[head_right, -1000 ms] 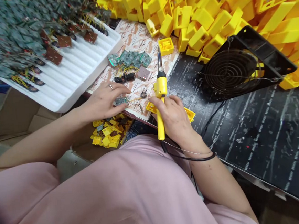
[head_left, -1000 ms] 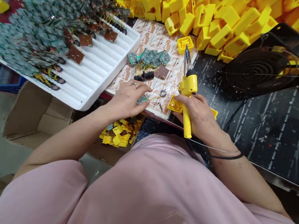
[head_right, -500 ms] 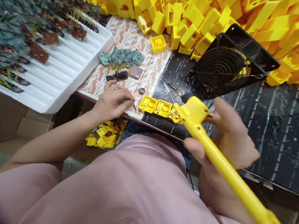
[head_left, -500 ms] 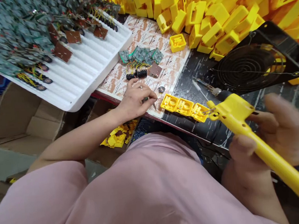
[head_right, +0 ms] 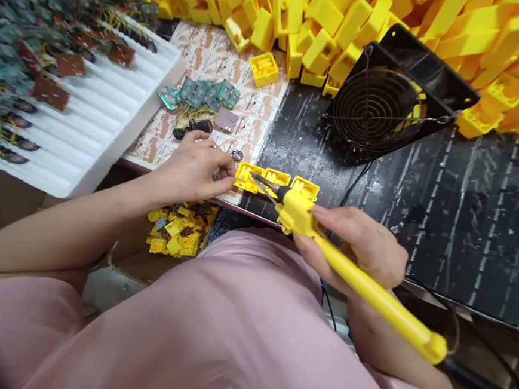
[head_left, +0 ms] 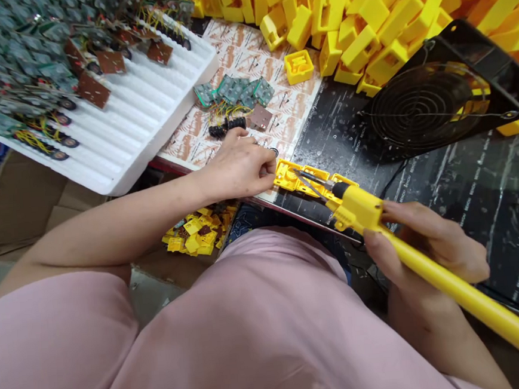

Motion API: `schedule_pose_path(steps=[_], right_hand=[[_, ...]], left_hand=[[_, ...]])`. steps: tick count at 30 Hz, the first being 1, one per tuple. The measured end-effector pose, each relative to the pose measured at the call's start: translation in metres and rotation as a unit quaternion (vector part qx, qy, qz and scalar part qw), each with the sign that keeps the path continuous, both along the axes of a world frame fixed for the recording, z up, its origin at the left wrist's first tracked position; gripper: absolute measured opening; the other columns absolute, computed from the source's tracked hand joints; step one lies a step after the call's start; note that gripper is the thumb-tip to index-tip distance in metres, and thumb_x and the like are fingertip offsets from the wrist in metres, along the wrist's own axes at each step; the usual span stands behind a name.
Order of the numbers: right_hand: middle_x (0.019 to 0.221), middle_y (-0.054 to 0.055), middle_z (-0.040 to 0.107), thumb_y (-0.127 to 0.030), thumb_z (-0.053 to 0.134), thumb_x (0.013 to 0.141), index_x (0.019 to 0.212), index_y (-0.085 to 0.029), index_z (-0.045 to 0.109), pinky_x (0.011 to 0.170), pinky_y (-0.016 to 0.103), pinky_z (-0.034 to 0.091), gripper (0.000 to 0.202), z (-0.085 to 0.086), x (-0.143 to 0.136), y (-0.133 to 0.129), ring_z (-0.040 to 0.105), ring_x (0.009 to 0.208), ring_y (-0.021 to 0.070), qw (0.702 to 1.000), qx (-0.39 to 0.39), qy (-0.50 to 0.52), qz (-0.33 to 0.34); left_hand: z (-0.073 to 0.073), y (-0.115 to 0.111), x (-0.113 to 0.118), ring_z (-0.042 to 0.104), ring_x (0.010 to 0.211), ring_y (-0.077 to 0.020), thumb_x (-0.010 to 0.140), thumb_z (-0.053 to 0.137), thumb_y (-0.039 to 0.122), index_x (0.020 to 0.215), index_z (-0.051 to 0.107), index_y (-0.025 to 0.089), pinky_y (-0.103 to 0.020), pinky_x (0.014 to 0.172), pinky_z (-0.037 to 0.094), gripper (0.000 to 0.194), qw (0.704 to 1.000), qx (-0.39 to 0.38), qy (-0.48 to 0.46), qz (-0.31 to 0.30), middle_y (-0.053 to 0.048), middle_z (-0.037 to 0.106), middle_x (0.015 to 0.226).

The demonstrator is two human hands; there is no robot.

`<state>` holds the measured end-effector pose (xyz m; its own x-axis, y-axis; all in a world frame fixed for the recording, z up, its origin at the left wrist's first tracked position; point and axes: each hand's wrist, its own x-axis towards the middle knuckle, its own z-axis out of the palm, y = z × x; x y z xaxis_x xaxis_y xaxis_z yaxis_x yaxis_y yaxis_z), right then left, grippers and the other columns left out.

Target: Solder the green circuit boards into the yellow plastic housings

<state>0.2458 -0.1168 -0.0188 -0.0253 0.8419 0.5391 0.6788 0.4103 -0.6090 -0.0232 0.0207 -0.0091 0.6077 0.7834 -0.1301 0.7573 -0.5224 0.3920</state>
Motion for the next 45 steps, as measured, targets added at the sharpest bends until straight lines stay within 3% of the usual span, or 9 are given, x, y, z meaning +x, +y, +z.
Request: schedule_pose_path(steps=[4,8,12,18,24,30,36,41,45], right_hand=[[0.082,-0.001,0.077,-0.016,0.084,0.083,0.104,-0.025,0.069,0.053,0.025,0.057,0.027,0.005,-0.006,0.008,0.074,0.065,0.0159,0.99,0.061,-0.051,0.119],[0.076,0.0,0.077,-0.01,0.086,0.08,0.088,-0.022,0.066,0.051,0.022,0.055,0.024,0.011,-0.011,0.018,0.073,0.062,0.0145,0.986,0.072,-0.08,0.129],[0.072,0.001,0.075,-0.012,0.081,0.087,0.085,-0.02,0.066,0.052,0.021,0.054,0.017,0.019,-0.013,0.025,0.071,0.06,0.0128,0.976,0.075,-0.114,0.169],[0.076,0.003,0.074,-0.006,0.081,0.083,0.09,-0.019,0.064,0.06,0.023,0.058,0.022,0.024,-0.014,0.028,0.071,0.064,0.0138,0.968,0.073,-0.097,0.218],[0.081,0.004,0.076,-0.014,0.074,0.093,0.093,-0.019,0.067,0.072,0.026,0.063,0.008,0.028,-0.004,0.022,0.073,0.07,0.0142,0.978,0.021,-0.096,0.186],[0.077,0.001,0.075,-0.008,0.082,0.084,0.091,-0.02,0.065,0.058,0.024,0.058,0.022,0.025,-0.012,0.028,0.068,0.061,0.0125,0.973,0.083,-0.083,0.198],[0.075,0.003,0.074,-0.011,0.08,0.087,0.089,-0.019,0.064,0.058,0.025,0.057,0.018,0.03,-0.015,0.029,0.068,0.061,0.0134,0.968,0.067,-0.093,0.223],[0.075,0.0,0.073,-0.012,0.078,0.088,0.086,-0.023,0.068,0.062,0.025,0.059,0.015,0.031,0.0,0.022,0.072,0.066,0.0143,0.986,0.021,-0.062,0.156],[0.07,-0.002,0.071,-0.017,0.079,0.09,0.084,-0.023,0.065,0.055,0.021,0.055,0.016,0.028,0.001,0.023,0.071,0.062,0.0124,0.986,0.06,-0.071,0.14]], left_hand=[[0.01,0.01,0.01,0.061,0.074,-0.0172,0.079,0.064,0.033,0.074,0.073,0.023,-0.048,0.109,0.038,0.015,0.994,-0.021,0.103,-0.032,0.002,0.068,0.065],[0.023,0.018,0.019,0.069,0.086,-0.0198,0.084,0.059,0.032,0.087,0.079,0.022,-0.036,0.094,0.042,0.022,0.979,-0.034,0.187,-0.07,0.0,0.075,0.078],[0.032,0.021,0.027,0.071,0.092,-0.022,0.085,0.062,0.031,0.089,0.079,0.023,-0.032,0.084,0.041,0.02,0.969,-0.04,0.228,-0.084,0.0,0.076,0.083],[0.033,0.022,0.033,0.07,0.087,-0.0223,0.082,0.065,0.027,0.081,0.077,0.022,-0.033,0.083,0.041,0.012,0.966,-0.02,0.24,-0.095,0.001,0.069,0.072],[0.03,0.022,0.034,0.069,0.085,-0.0234,0.08,0.068,0.026,0.071,0.071,0.021,-0.035,0.088,0.042,0.011,0.968,-0.017,0.233,-0.089,0.001,0.061,0.065],[0.03,0.021,0.036,0.068,0.085,-0.0235,0.075,0.069,0.025,0.066,0.067,0.021,-0.037,0.091,0.044,0.011,0.972,-0.022,0.224,-0.068,0.002,0.054,0.06],[0.028,0.022,0.038,0.067,0.085,-0.0226,0.073,0.069,0.025,0.063,0.066,0.02,-0.037,0.094,0.044,0.011,0.974,-0.011,0.216,-0.064,0.002,0.055,0.06],[0.029,0.022,0.036,0.067,0.083,-0.0213,0.077,0.066,0.029,0.066,0.067,0.02,-0.036,0.091,0.045,0.013,0.966,0.005,0.244,-0.085,0.002,0.054,0.061],[0.033,0.021,0.037,0.068,0.088,-0.0205,0.081,0.064,0.031,0.074,0.072,0.021,-0.034,0.092,0.044,0.015,0.959,0.002,0.27,-0.089,0.002,0.061,0.067]])
